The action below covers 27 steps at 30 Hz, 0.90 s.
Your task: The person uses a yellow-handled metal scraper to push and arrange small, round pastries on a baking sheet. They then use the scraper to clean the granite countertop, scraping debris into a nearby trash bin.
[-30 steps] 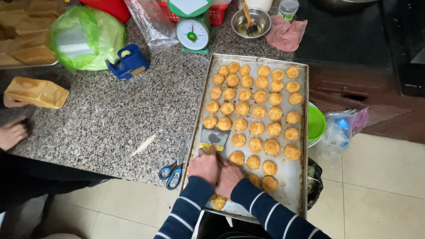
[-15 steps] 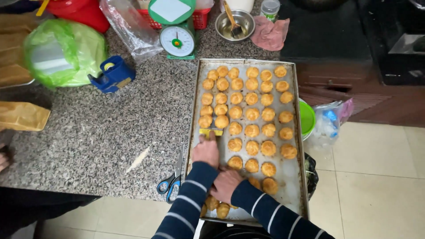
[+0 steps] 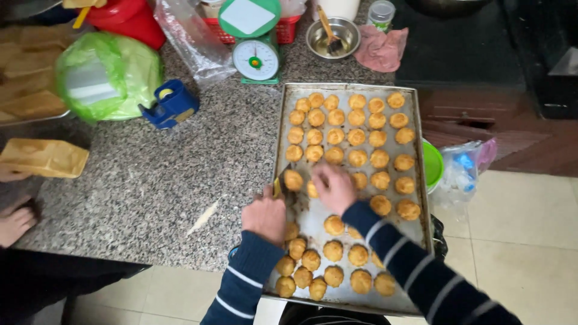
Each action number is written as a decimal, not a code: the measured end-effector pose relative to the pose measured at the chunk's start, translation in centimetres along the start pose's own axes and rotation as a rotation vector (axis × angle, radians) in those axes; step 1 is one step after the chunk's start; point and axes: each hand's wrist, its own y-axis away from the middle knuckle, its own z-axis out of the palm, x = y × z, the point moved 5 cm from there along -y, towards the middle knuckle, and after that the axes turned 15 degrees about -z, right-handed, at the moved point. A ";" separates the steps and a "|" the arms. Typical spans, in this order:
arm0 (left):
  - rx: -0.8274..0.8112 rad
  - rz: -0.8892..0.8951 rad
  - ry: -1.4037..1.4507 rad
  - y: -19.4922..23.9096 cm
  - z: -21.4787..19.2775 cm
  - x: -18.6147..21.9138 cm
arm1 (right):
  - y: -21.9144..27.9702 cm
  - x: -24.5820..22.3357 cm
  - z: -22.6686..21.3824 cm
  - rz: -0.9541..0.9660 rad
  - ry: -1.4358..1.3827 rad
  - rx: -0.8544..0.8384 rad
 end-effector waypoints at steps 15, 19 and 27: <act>0.067 -0.368 0.538 9.3 -6.2 -11.1 | -7.7 -2.9 6.3 0.185 -0.012 -0.760; 0.191 -0.286 0.550 7.3 -6.4 -9.3 | -5.2 -5.5 4.4 0.230 -0.166 -0.777; 0.011 -0.097 0.269 -2.0 -3.1 1.6 | -0.1 -6.4 4.4 0.058 0.169 -0.831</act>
